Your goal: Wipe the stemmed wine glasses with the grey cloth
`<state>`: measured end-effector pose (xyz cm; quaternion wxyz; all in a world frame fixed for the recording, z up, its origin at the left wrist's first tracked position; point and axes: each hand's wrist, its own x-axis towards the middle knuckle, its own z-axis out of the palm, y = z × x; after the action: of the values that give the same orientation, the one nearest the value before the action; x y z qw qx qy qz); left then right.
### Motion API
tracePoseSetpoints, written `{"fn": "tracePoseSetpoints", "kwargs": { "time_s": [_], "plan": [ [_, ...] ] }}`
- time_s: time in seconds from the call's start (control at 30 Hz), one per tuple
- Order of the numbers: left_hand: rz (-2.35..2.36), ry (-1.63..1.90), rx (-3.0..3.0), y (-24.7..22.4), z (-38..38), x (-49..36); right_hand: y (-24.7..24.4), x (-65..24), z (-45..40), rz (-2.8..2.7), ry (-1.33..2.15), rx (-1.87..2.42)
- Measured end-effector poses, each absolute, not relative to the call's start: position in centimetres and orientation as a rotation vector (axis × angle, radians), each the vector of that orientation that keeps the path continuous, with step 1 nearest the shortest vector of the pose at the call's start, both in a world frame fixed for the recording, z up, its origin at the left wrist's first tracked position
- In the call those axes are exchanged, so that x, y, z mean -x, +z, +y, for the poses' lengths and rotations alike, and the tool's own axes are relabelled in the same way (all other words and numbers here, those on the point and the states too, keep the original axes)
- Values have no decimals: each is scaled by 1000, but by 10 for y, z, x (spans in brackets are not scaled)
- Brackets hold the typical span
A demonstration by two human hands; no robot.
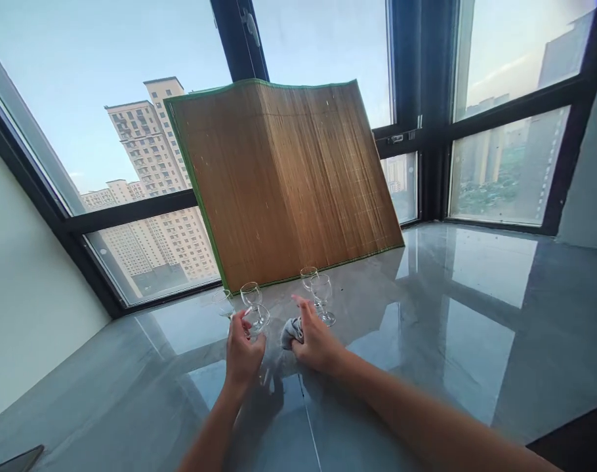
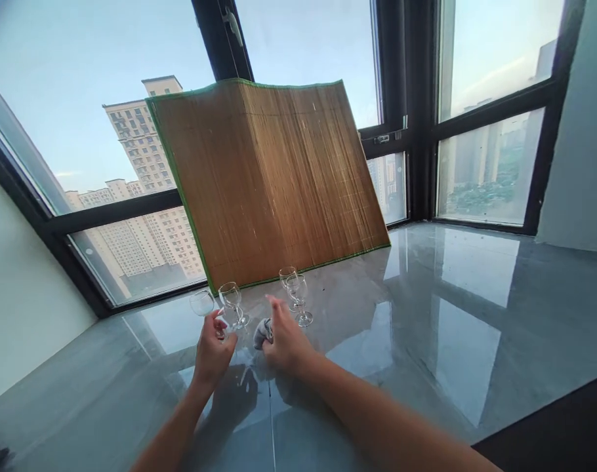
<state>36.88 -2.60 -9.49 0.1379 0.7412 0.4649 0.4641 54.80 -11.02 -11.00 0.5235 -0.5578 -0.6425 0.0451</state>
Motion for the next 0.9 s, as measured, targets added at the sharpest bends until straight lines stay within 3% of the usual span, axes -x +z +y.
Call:
{"fn": "tracePoseSetpoints", "kwargs": {
  "time_s": [0.4, 0.7, 0.9],
  "plan": [
    [1130, 979, -2578, -85, -54, -374, -104, -537, -123, -1511, 90, 1157],
    [969, 998, -2657, -79, -57, -368, -96, -546, -118, -1184, -135, 1214],
    [951, 1063, -2637, -90, -65, -378, -99, -549, -117, -1252, 63, 1233]
  ]
}}
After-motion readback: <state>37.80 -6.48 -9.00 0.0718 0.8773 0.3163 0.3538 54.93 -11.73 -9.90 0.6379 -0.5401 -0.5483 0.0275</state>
